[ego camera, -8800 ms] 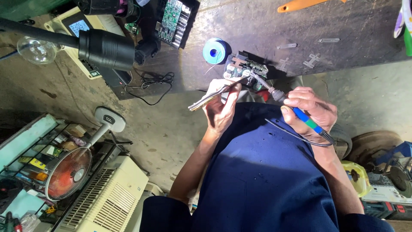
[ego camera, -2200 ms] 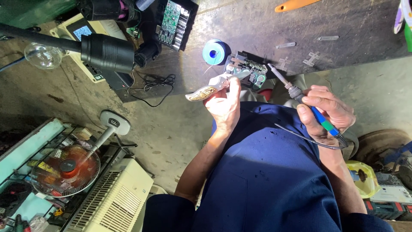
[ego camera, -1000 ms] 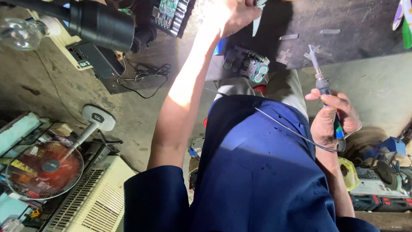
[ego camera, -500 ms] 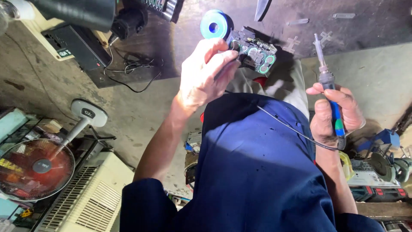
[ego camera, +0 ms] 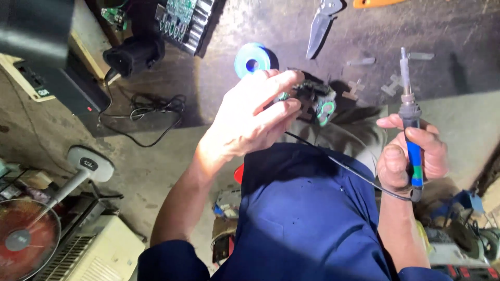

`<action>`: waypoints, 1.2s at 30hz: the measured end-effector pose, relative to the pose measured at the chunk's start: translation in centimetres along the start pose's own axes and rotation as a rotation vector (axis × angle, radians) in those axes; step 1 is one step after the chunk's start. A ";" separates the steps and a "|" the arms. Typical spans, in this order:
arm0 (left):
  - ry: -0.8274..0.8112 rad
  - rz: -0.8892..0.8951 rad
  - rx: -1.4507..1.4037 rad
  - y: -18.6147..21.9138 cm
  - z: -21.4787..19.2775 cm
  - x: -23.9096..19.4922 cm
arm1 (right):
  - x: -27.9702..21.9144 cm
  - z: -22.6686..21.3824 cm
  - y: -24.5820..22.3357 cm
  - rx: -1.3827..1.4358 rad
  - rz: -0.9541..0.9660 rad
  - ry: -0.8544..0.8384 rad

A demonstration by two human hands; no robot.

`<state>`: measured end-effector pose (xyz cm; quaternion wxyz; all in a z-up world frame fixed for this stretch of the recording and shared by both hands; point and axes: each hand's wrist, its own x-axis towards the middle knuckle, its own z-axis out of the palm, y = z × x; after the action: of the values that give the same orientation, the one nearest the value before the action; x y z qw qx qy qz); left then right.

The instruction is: The person solders metal tabs onto a pack of cylindrical battery cells using a soldering iron and solder wire. They use pliers to hold and position the tabs, then apply solder to secure them to the cell terminals.

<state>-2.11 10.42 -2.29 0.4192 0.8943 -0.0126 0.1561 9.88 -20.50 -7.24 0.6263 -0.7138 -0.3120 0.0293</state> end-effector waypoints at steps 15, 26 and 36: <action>-0.143 0.367 0.539 1.3 -3.0 4.0 | 0.5 -0.4 9.8 -0.112 -0.396 0.073; -0.155 0.550 0.956 3.1 -1.0 1.9 | -0.9 3.0 6.7 0.007 -0.460 0.025; -0.049 0.565 0.674 0.1 0.0 1.8 | 1.0 7.9 4.4 -0.044 -0.404 0.055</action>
<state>-0.39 10.54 -1.64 0.0444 0.9460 -0.2149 0.2388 9.10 -13.15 -12.58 0.6118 -0.6510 -0.4322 -0.1230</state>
